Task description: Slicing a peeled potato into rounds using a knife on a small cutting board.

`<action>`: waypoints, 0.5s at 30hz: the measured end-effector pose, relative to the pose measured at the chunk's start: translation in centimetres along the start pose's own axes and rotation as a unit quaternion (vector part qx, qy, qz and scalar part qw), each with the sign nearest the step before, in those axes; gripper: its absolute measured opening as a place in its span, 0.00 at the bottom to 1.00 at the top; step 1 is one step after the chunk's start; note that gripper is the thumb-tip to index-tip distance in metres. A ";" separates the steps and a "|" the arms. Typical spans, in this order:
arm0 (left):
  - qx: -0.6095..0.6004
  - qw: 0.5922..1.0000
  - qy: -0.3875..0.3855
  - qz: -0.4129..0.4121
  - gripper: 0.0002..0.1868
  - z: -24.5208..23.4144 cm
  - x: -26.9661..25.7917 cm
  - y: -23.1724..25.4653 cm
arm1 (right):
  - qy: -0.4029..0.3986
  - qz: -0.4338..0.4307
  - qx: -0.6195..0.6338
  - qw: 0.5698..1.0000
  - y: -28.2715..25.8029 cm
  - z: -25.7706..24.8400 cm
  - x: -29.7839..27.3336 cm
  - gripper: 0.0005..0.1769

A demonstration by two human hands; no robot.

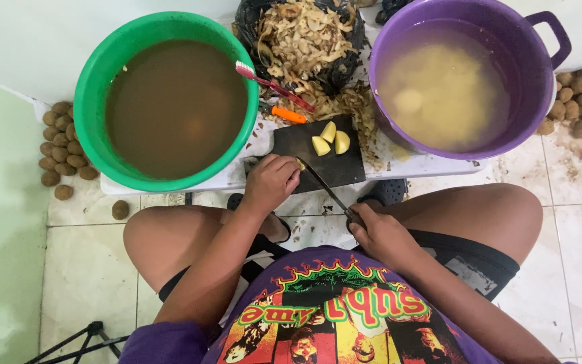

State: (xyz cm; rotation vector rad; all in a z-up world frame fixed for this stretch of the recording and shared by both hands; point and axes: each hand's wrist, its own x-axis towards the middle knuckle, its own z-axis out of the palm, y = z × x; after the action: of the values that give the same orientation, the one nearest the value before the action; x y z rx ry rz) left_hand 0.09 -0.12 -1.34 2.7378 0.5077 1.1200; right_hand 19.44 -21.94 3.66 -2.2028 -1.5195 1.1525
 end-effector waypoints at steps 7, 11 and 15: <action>-0.003 1.000 0.011 0.007 0.01 0.3 -0.2 -0.2 | 0.012 -0.009 -0.002 1.000 0.5 0.5 0.0 0.26; -0.003 1.000 0.015 0.007 0.00 0.3 0.0 -0.4 | 0.009 -0.020 0.000 1.000 0.4 0.3 0.2 0.27; -0.011 1.000 0.008 0.002 0.01 0.2 -0.3 -0.2 | 0.002 -0.017 0.003 1.000 0.5 0.6 0.1 0.28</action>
State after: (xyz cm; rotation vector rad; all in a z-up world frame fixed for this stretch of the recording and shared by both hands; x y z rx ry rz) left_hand 0.01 -0.03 -1.71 2.7151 0.4893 1.1424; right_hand 19.34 -22.18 2.91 -2.1653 -1.5428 1.1416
